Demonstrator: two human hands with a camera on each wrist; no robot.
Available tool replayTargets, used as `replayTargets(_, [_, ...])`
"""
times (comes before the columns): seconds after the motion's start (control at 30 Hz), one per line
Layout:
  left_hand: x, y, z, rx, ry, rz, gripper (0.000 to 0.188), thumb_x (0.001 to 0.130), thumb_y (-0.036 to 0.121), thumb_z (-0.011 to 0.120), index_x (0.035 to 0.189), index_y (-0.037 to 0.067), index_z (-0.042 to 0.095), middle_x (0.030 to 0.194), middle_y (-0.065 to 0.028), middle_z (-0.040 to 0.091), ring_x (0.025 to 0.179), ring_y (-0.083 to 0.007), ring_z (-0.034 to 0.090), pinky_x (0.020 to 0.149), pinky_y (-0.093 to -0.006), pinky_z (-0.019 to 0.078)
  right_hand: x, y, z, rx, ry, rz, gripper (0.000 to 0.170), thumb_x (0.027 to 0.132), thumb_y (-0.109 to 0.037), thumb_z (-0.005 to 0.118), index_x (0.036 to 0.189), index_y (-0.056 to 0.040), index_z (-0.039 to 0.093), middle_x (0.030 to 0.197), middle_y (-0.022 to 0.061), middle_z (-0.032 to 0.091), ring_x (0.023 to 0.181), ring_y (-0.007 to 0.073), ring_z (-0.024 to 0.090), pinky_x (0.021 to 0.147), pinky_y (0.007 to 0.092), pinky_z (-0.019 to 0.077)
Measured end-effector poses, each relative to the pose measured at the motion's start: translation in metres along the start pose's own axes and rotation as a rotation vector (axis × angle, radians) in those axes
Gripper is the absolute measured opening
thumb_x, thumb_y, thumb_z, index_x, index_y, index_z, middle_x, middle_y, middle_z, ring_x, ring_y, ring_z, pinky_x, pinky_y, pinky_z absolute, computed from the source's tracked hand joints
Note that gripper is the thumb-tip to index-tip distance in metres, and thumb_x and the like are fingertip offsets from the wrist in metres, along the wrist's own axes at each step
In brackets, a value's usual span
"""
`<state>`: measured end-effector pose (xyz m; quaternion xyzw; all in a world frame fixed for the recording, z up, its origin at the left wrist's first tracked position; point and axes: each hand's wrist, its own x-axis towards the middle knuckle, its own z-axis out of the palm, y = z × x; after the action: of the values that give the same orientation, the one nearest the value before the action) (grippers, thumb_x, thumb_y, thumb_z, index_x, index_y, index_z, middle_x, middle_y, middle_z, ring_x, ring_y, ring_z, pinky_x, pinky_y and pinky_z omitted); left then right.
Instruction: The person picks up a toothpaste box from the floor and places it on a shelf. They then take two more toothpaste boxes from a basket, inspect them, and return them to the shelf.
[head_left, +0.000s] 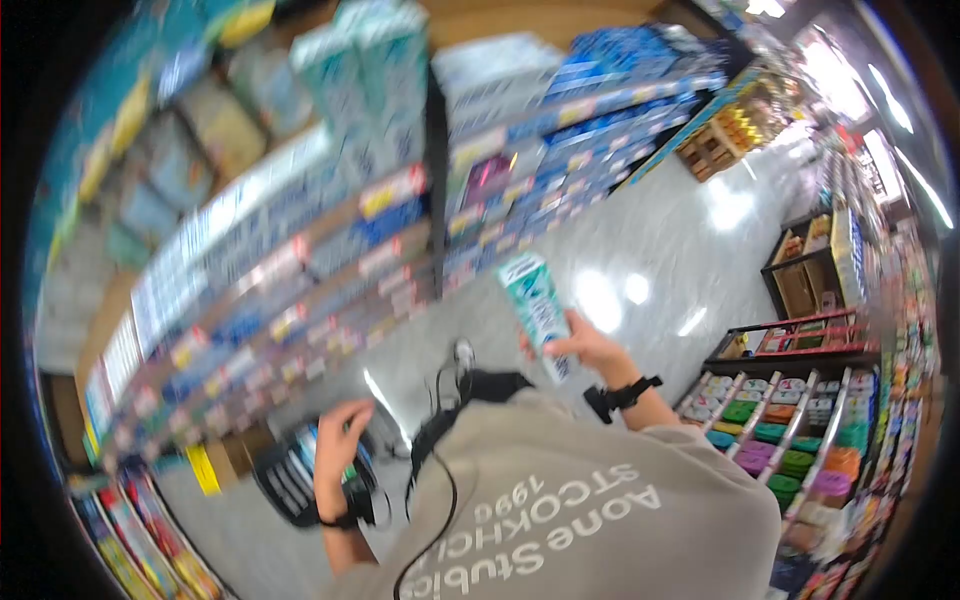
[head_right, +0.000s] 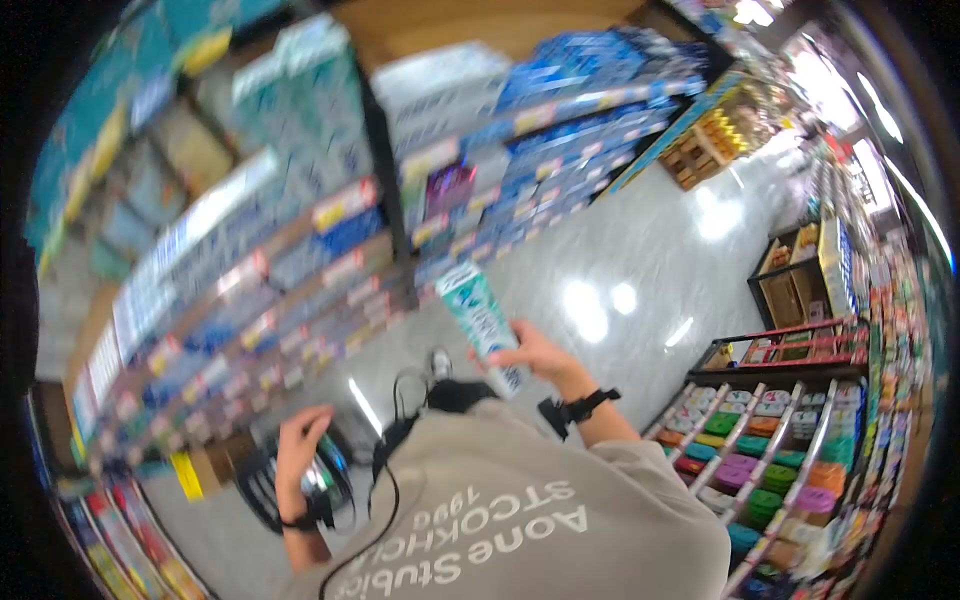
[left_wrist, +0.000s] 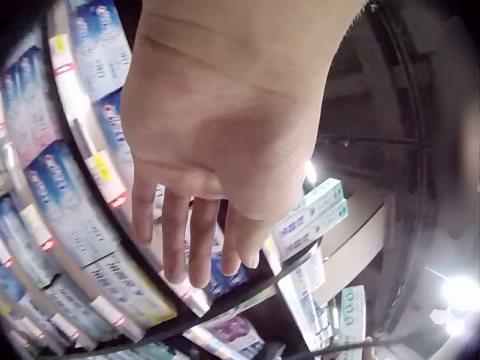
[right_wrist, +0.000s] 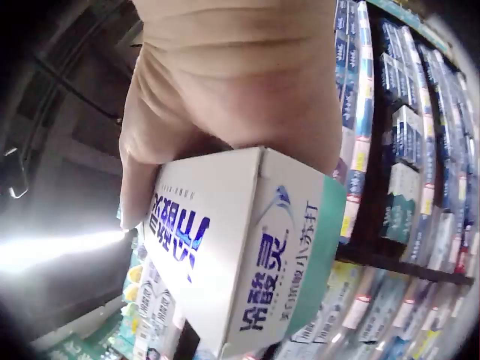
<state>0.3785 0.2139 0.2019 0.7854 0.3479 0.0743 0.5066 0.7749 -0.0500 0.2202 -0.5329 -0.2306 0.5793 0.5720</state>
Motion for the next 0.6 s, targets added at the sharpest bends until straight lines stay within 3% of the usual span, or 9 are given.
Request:
replayTargets(0.17, [0.040,0.103,-0.052,-0.092,0.113,0.175,0.023,0.091,0.011,0.071,0.109,-0.003,0.074,0.103,-0.0133,0.077,0.101,-0.0267,0.072,0.095,-0.0355,0.0519,0.050,-0.072,0.050,0.040,-0.070,-0.246,0.062,0.080,-0.023,0.089,0.130,0.0018,0.062,0.115,0.0129,0.073,0.101,0.0220,0.072,0.091,0.0379,0.0584])
replayTargets(0.2, [0.048,0.119,-0.060,-0.080,0.098,0.244,0.030,0.090,0.014,0.074,0.116,-0.003,0.072,0.108,-0.0139,0.076,0.106,-0.0270,0.071,0.098,-0.0366,0.0505,0.061,-0.084,0.061,0.036,-0.097,-0.290,0.061,0.081,-0.022,0.089,0.130,0.0015,0.062,0.114,0.0125,0.073,0.100,0.0204,0.072,0.090,0.0366,0.0583])
replayTargets(0.27, [0.069,0.157,-0.066,-0.063,0.063,0.387,0.048,0.089,0.021,0.079,0.130,-0.001,0.067,0.118,-0.0150,0.074,0.115,-0.0277,0.068,0.104,-0.0387,0.0478,0.078,-0.112,0.078,-0.078,-0.158,-0.346,0.062,0.081,-0.024,0.089,0.130,0.0016,0.063,0.115,0.0123,0.074,0.099,0.0184,0.071,0.089,0.0349,0.0572])
replayTargets(0.37, [0.089,0.211,-0.038,-0.389,0.176,0.522,0.091,0.080,0.034,0.090,0.153,0.001,0.046,0.138,-0.0177,0.064,0.131,-0.0285,0.059,0.112,-0.0411,0.0420,0.098,-0.132,0.101,-0.355,-0.274,-0.430,0.068,0.081,-0.030,0.090,0.133,0.0029,0.063,0.118,0.0137,0.074,0.099,0.0179,0.070,0.089,0.0342,0.0549])
replayTargets(0.4, [0.098,0.206,-0.034,-0.472,0.161,0.499,0.123,0.070,0.042,0.096,0.163,0.002,0.026,0.148,-0.0198,0.055,0.139,-0.0288,0.052,0.115,-0.0421,0.0392,0.105,-0.132,0.108,-0.429,-0.330,-0.507,0.072,0.081,-0.032,0.091,0.136,0.0038,0.061,0.119,0.0146,0.074,0.099,0.0184,0.069,0.088,0.0343,0.0543])
replayTargets(0.43, [0.098,0.226,-0.028,-0.605,0.087,0.464,0.117,0.071,0.038,0.097,0.160,0.003,0.029,0.145,-0.0180,0.055,0.137,-0.0297,0.053,0.114,-0.0437,0.0429,0.107,-0.140,0.117,-0.427,-0.355,-0.473,0.075,0.080,-0.034,0.091,0.138,0.0040,0.060,0.120,0.0150,0.073,0.102,0.0192,0.069,0.089,0.0346,0.0540])
replayTargets(0.5, [0.107,0.237,-0.011,-0.685,0.277,0.455,0.103,0.076,0.034,0.093,0.155,0.006,0.033,0.139,-0.0186,0.055,0.133,-0.0335,0.057,0.107,-0.0453,0.0503,0.104,-0.154,0.122,-0.428,-0.387,-0.386,0.081,0.080,-0.036,0.091,0.140,0.0046,0.057,0.123,0.0158,0.072,0.107,0.0208,0.068,0.092,0.0353,0.0534])
replayTargets(0.6, [0.122,0.228,-0.008,-0.607,0.468,0.606,0.088,0.080,0.030,0.089,0.148,0.009,0.037,0.133,-0.0184,0.055,0.124,-0.0366,0.063,0.101,-0.0488,0.0564,0.112,-0.143,0.113,-0.328,-0.388,-0.484,0.071,0.081,-0.029,0.091,0.133,0.0063,0.059,0.120,0.0139,0.070,0.110,0.0175,0.063,0.094,0.0332,0.0520])
